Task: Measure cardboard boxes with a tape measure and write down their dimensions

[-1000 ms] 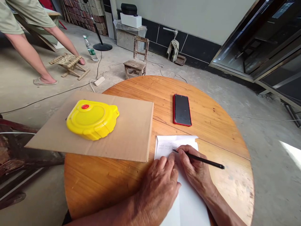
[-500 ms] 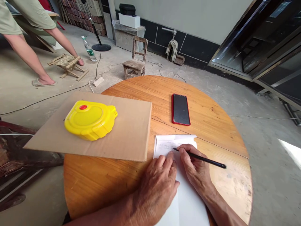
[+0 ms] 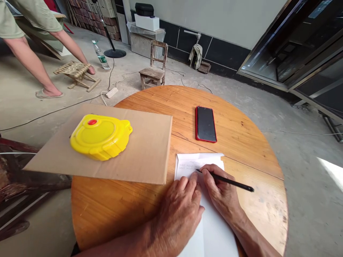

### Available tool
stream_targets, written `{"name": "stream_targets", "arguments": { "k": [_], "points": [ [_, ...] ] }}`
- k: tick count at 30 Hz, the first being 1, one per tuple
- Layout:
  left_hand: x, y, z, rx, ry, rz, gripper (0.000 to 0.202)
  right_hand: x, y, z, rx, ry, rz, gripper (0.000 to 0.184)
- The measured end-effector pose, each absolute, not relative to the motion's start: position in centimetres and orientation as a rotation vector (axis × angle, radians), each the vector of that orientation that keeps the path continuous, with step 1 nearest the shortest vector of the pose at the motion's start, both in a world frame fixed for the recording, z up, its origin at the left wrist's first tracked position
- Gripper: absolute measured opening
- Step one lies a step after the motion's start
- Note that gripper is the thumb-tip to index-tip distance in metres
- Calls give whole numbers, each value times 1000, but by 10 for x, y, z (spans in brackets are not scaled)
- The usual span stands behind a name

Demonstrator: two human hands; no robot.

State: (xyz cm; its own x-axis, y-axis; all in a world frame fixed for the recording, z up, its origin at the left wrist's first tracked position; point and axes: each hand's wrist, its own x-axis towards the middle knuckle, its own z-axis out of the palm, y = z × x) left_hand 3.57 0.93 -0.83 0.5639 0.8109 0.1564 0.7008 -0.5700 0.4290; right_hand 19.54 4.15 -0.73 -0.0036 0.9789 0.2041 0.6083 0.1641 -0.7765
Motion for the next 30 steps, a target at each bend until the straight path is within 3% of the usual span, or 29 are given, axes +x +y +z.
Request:
{"name": "stream_targets", "arguments": {
  "k": [15,21,30],
  "points": [
    [35,12,-5,2490,1232,478,29,196,42,-6,-1538,-1659,650,18],
    [34,13,-3,2483,1222,433,46,199,40,-9,-1551,-1503,706,19],
    [33,15,-3,2486,1214,436,43,198,41,-11,-1558,-1519,676,17]
  ]
}}
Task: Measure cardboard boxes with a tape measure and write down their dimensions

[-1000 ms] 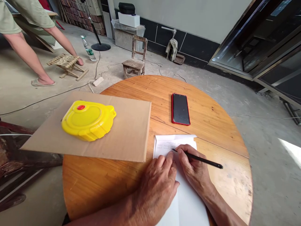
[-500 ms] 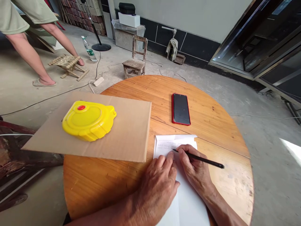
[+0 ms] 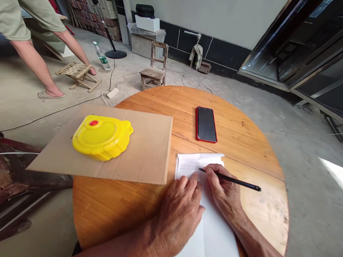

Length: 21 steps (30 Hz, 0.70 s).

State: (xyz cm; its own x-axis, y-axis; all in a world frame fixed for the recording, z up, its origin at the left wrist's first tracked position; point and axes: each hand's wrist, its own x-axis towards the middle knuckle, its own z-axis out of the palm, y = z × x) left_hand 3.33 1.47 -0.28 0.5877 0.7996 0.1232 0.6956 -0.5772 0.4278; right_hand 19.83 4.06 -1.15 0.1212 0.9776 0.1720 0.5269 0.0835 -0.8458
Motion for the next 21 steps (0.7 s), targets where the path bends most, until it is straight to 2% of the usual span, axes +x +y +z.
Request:
{"name": "stream_targets", "arguments": {
  "k": [13,21],
  "points": [
    [34,14,-2,2457,1229,439,46,199,41,-13,-1577,-1543,686,19],
    [35,15,-2,2457,1212,450,36,196,43,-9,-1561,-1597,657,20]
  ]
}}
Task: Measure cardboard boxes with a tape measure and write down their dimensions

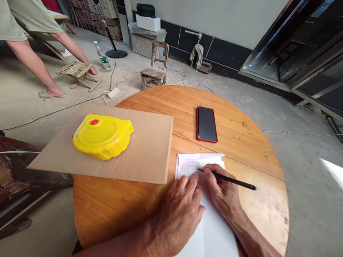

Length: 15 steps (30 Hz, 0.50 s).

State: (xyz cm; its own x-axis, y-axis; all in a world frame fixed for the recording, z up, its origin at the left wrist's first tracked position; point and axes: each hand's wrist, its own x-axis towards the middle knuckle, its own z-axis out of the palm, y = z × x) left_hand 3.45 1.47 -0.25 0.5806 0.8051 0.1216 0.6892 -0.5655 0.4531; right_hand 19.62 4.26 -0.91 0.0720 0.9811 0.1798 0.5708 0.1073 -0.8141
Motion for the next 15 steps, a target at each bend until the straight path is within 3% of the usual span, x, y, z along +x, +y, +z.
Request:
{"name": "stream_targets", "arguments": {
  "k": [15],
  "points": [
    [33,14,-2,2446,1203,427,38,197,42,-9,-1564,-1584,674,19]
  ]
}}
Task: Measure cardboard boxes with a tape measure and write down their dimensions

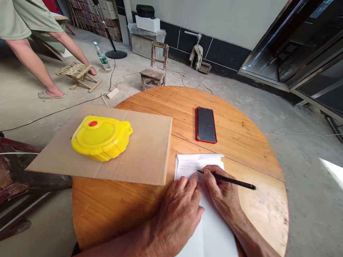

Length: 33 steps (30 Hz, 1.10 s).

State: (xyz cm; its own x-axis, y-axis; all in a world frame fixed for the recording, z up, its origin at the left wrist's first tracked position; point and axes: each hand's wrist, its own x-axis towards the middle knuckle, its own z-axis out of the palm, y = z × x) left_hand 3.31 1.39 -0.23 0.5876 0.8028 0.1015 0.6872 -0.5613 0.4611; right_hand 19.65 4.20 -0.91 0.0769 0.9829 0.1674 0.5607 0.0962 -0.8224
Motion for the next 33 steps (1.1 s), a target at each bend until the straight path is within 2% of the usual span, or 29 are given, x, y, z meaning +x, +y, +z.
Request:
{"name": "stream_targets", "arguments": {
  "k": [23,33],
  "points": [
    [34,14,-3,2456,1200,399,44,198,42,-12,-1556,-1534,664,19],
    [36,16,-4,2442,1201,404,36,197,41,-11,-1568,-1561,666,19]
  ]
}}
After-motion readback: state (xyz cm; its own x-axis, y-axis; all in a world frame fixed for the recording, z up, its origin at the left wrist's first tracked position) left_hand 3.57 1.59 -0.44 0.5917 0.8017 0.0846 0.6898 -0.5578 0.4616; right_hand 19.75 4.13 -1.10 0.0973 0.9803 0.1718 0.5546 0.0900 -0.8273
